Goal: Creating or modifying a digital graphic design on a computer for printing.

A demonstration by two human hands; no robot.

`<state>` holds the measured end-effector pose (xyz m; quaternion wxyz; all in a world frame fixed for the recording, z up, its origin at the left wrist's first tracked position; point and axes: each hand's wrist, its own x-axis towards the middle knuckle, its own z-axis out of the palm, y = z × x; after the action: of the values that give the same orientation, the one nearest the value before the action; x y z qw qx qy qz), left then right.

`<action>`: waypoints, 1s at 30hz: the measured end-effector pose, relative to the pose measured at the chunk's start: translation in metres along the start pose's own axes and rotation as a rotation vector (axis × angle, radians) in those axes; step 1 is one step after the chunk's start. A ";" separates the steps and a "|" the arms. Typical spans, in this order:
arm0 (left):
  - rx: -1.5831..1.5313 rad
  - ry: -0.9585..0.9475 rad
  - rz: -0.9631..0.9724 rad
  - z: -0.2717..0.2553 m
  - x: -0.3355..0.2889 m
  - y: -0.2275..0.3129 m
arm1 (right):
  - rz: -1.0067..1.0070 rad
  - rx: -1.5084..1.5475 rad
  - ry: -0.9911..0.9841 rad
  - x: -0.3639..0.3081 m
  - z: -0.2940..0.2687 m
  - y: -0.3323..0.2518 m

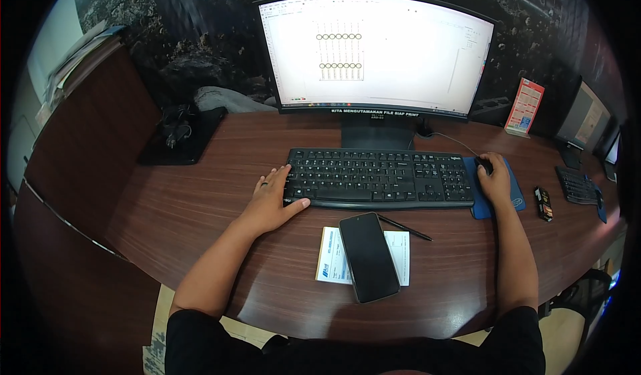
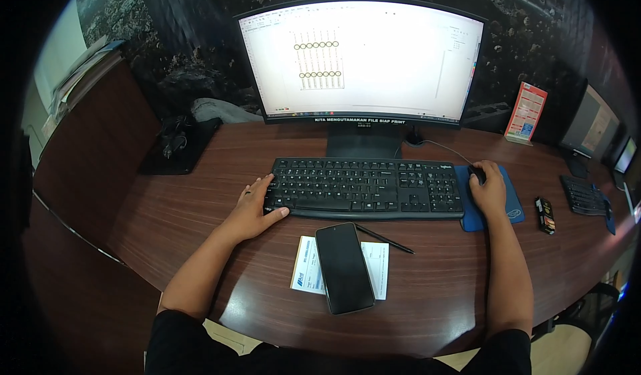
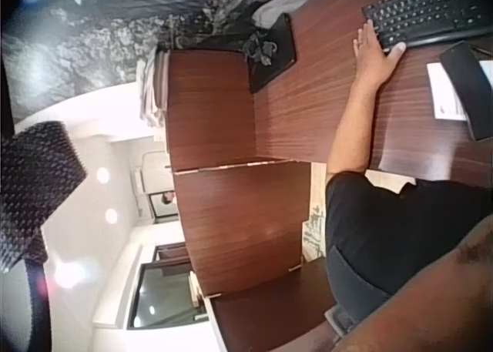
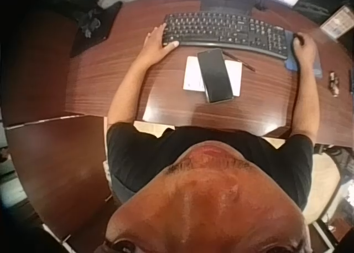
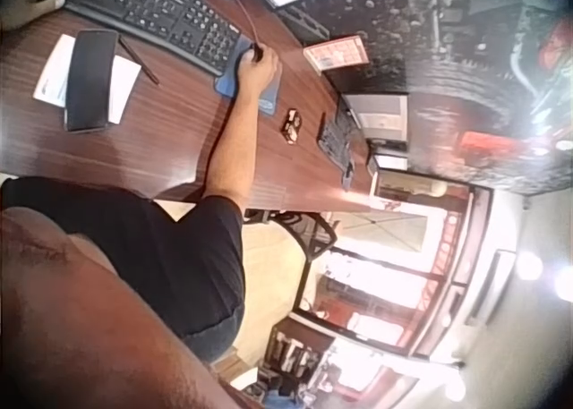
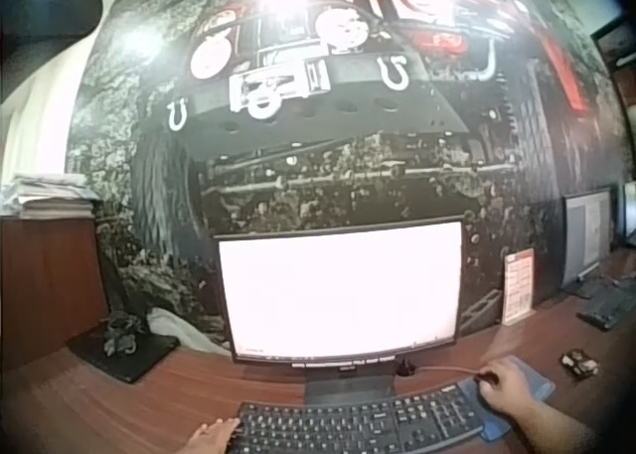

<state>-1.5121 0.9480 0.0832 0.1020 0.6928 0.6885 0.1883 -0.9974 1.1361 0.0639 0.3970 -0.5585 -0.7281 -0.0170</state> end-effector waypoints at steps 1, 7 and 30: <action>0.000 -0.001 0.004 0.000 0.000 0.000 | -0.003 0.000 0.000 0.000 0.000 0.000; 0.011 -0.019 -0.009 -0.001 0.000 0.000 | 0.002 0.022 -0.028 0.001 0.001 0.000; -0.007 -0.031 -0.007 -0.002 0.000 0.004 | 0.009 0.039 0.002 -0.002 0.000 -0.002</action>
<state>-1.5097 0.9477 0.0869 0.1157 0.6928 0.6888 0.1795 -0.9991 1.1338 0.0634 0.4086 -0.5540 -0.7254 -0.0018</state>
